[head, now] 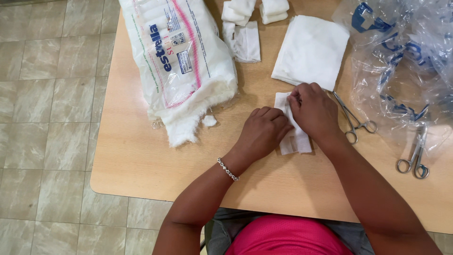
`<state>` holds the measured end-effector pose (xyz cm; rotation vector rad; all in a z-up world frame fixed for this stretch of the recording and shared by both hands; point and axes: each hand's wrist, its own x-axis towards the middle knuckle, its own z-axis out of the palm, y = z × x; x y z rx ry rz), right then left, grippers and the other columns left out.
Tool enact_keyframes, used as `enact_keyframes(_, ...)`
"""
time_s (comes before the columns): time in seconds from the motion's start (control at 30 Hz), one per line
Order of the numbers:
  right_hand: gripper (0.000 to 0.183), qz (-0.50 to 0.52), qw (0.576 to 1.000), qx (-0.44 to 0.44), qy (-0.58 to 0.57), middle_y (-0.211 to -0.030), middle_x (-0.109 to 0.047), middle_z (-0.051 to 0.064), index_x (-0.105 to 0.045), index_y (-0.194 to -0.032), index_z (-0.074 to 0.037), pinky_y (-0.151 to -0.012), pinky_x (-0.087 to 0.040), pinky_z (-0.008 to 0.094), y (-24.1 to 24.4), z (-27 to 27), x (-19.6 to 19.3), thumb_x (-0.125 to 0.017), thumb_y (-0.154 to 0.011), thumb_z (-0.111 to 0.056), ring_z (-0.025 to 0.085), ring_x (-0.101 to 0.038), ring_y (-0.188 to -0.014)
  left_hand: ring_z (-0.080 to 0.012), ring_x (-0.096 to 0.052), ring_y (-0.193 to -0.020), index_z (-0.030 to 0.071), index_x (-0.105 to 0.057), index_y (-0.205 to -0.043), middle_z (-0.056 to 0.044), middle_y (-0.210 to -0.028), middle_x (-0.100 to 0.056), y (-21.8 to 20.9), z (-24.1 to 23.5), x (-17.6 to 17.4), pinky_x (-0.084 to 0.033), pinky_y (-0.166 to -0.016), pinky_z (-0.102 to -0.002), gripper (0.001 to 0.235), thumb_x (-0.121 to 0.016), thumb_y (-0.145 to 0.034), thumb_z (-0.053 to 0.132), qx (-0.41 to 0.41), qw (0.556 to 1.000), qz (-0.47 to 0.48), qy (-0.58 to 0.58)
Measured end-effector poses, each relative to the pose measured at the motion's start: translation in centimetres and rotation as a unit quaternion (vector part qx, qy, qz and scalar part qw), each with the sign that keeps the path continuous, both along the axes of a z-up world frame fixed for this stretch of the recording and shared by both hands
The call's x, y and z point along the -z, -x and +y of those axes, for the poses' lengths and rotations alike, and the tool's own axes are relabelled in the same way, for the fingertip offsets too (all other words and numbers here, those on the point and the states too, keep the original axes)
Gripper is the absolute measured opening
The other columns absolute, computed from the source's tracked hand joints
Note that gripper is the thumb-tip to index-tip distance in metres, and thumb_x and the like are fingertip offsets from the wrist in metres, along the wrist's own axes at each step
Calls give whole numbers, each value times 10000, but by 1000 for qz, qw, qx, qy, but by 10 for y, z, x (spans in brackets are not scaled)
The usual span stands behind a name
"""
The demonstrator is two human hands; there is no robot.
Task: The person folds a white gauze pad, places a cotton ball inside, folds it again, and trims the edges with scissors. They repeat this process with another gauze pad and cotton ball, stacking the finished items on the table.
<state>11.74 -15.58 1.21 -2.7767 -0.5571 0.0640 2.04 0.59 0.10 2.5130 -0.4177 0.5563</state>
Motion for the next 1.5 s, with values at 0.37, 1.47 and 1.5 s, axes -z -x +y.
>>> enact_keyframes(0.37, 121, -52, 971, -202, -121, -1046, -729, 63, -745, -1028, -159, -841, -577, 454, 26, -49, -52, -758, -916, -204, 312, -709, -1051, -268, -636, -1021, 138, -749, -1003, -50, -1041, -645, 0, 14, -1, -494, -830, -382, 144, -630, -966, 211, 35, 999, 10, -36)
enact_keyframes(1.47, 204, -114, 944, -306, -54, -1230, -707, -35, -755, -1040, -337, -984, -482, 470, 41, -70, -32, -745, -837, -360, 236, -692, -1154, -330, -580, -1292, 192, -780, -1146, -130, -1358, -644, 13, 26, -52, -440, -1035, -459, 350, -756, -844, 368, 148, 966, 184, -104)
enact_keyframes(1.5, 199, -114, 945, -302, -49, -1227, -707, -16, -762, -1033, -319, -983, -488, 481, 42, -68, -35, -750, -837, -348, 252, -695, -1151, -327, -579, -1284, 189, -784, -1138, -130, -1356, -634, 13, 25, -50, -445, -1030, -455, 334, -761, -850, 356, 144, 968, 174, -110)
